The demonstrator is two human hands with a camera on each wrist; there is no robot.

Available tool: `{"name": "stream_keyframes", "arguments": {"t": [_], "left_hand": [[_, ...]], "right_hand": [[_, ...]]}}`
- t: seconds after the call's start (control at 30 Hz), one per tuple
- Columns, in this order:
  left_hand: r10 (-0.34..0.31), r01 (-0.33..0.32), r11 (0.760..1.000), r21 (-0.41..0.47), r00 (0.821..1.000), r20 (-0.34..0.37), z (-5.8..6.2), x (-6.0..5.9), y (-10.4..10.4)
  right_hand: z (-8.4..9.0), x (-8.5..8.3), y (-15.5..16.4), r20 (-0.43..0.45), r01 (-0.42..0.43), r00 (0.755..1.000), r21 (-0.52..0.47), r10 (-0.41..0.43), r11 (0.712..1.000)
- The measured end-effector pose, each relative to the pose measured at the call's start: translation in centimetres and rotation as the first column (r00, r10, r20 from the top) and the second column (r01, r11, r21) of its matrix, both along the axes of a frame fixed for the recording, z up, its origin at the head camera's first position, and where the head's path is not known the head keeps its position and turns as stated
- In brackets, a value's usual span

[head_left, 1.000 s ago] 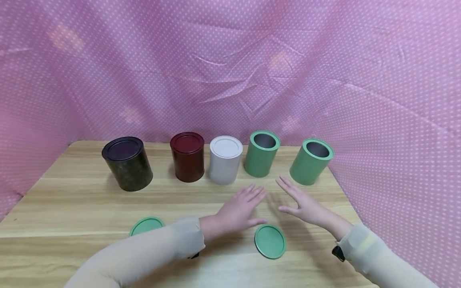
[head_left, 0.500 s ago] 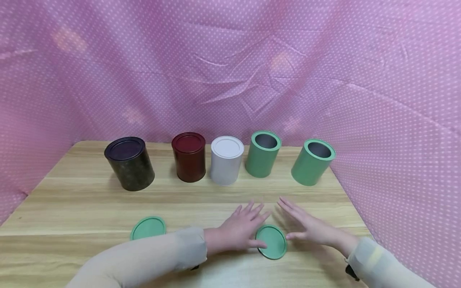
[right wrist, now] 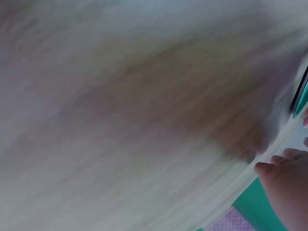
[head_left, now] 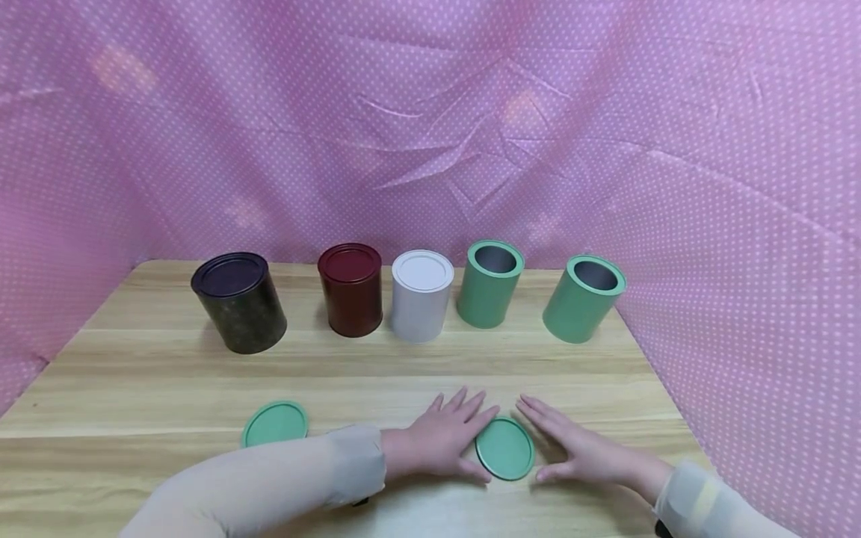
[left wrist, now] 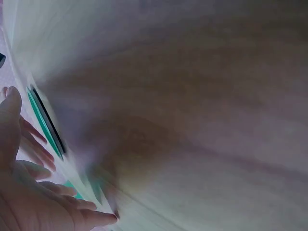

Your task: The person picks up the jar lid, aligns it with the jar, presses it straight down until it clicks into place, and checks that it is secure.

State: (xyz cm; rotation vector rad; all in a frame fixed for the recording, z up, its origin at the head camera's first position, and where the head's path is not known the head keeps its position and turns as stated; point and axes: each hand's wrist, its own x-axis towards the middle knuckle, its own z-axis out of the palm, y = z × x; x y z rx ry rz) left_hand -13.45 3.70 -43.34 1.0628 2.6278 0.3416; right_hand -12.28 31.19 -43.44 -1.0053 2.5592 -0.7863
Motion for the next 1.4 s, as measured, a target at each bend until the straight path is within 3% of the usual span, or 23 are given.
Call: {"name": "stream_keyframes", "arguments": {"t": [0.2,0.33,0.53,0.7,0.97,1.4], "left_hand": [[0.037,-0.038,0.999,0.010,0.995,0.092,0.1,0.3,0.4],[0.052,-0.053,0.999,0.000,0.992,0.111,0.3,0.3,0.2],[0.028,-0.026,0.999,-0.027,0.997,0.075,0.2,0.4,0.1],[0.043,-0.041,0.998,-0.050,0.999,0.031,-0.1,0.4,0.4],[0.076,-0.078,0.994,-0.075,0.997,-0.031,-0.4,0.7,0.7],[0.141,-0.147,0.986,-0.075,0.987,-0.078,-0.4,0.5,1.6]], "right_hand": [[-0.4,0.1,-0.4,0.020,0.013,1.000,0.026,-0.014,1.000],[-0.7,0.1,-0.7,0.052,0.024,0.998,0.020,-0.025,1.000],[-0.9,0.0,-0.9,0.028,0.007,1.000,0.015,-0.007,1.000],[-0.9,0.0,-1.1,-0.023,-0.020,1.000,0.008,0.020,1.000],[-0.9,0.1,-1.4,0.017,0.036,0.999,0.014,-0.036,0.999],[-1.1,0.2,-1.8,-0.001,0.078,0.997,0.035,-0.078,0.996]]}}
